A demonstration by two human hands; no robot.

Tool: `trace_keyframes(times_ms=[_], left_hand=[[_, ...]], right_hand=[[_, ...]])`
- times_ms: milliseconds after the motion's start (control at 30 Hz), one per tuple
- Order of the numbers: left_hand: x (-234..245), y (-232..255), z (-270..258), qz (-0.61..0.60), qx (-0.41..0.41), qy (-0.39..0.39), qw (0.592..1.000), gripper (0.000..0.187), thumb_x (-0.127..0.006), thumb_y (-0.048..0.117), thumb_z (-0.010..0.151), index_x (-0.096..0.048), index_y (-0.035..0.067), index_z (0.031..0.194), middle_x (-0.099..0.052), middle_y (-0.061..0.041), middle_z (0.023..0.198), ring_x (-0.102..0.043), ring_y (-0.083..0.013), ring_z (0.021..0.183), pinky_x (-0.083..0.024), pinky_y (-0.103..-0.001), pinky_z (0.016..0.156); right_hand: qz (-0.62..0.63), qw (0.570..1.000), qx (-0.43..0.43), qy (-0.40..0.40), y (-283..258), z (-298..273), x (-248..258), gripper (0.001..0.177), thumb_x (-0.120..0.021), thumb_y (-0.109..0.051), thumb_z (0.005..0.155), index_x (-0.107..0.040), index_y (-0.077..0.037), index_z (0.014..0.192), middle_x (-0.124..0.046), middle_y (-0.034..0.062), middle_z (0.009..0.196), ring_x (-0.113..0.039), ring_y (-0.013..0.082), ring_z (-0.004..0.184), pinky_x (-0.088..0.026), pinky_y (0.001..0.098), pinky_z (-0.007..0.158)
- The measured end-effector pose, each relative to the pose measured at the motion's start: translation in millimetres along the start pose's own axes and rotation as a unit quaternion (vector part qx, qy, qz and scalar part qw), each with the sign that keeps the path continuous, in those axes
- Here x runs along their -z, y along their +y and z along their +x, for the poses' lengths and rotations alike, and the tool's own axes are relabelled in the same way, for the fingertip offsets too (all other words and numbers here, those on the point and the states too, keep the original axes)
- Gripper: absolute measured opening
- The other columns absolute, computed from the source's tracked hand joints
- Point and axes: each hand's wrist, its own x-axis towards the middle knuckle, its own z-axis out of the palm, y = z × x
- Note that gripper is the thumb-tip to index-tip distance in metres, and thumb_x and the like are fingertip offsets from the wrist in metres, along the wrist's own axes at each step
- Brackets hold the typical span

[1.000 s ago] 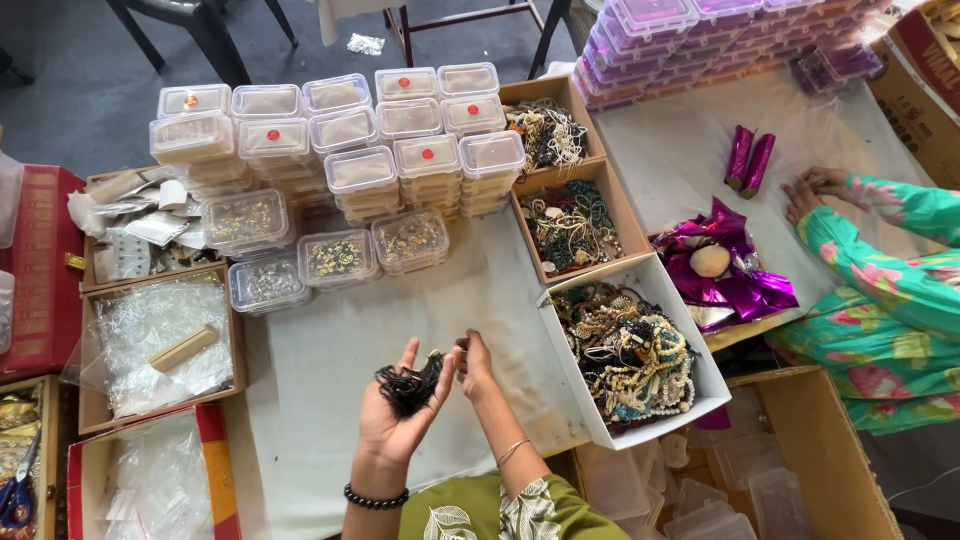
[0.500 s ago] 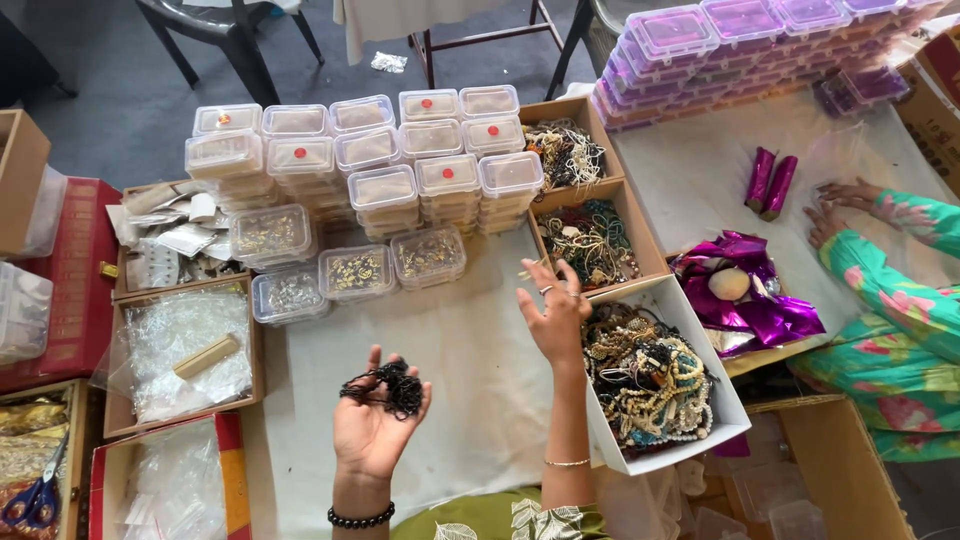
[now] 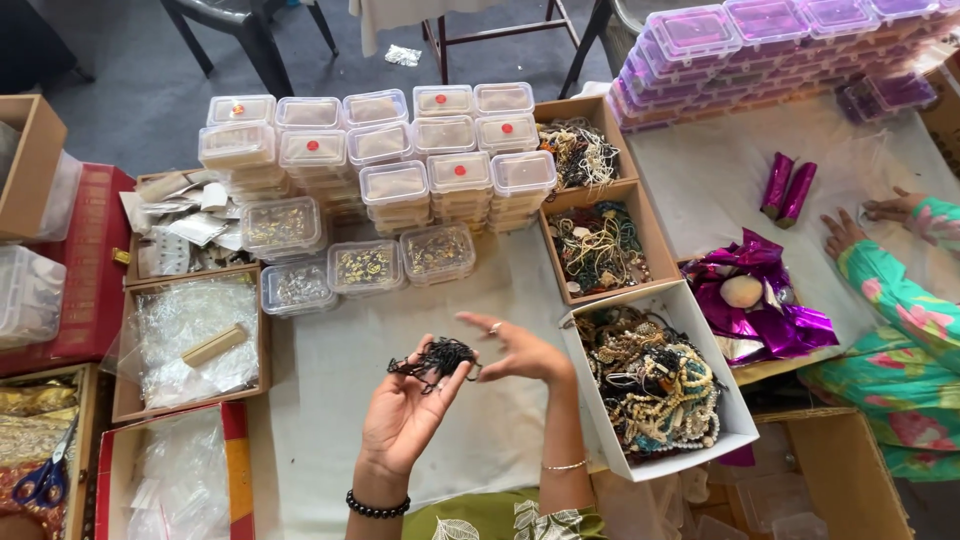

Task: The person opens a cardboard box using scissors and then organizes small plastic containers filled with jewelry components on a table. They proceed to pick up various beaded necklaces and bracelets, placing them into clear plastic bags for packaging.

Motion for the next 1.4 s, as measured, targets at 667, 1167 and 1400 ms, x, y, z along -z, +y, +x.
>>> trace_keyframes(times_ms=[667,1167,1400], left_hand=[[289,-53,168,0.063,0.079,0.135,0.986,0.045,-0.034,0.052,0.101,-0.062,0.021,0.117,-0.066,0.001,0.103,-0.058,-0.0180,0.079,-0.045,-0.033,0.062],[151,-56,113,-0.052,0.068,0.036,0.996,0.028,-0.050,0.032,0.098,-0.068,0.012,0.107,-0.074,-0.009,0.108,-0.068,-0.0286,0.105,-0.056,-0.045,0.090],[144,-57,103,0.210,-0.341,0.051,0.915,0.033,-0.060,0.030,0.102,-0.073,0.000,0.105,-0.072,-0.009,0.103,-0.064,-0.0212,0.100,-0.051,-0.035,0.089]], right_hand=[[-0.089,0.968,0.200,0.125,-127,-37,1,0.015,-0.089,-0.022,0.074,-0.081,-0.012,0.083,-0.075,0.0004,0.095,-0.066,0.0210,0.095,-0.054,0.0364,0.085],[0.051,0.977,0.172,0.115,-99,-30,-7,0.024,-0.079,-0.022,0.088,-0.080,-0.008,0.107,-0.076,0.0038,0.109,-0.067,0.0176,0.111,-0.052,0.0340,0.098],[0.526,0.835,-0.148,0.071,15,42,-119,0.044,-0.050,-0.042,0.102,-0.067,-0.009,0.126,-0.072,0.0095,0.122,-0.064,0.0217,0.112,-0.049,0.0377,0.095]])
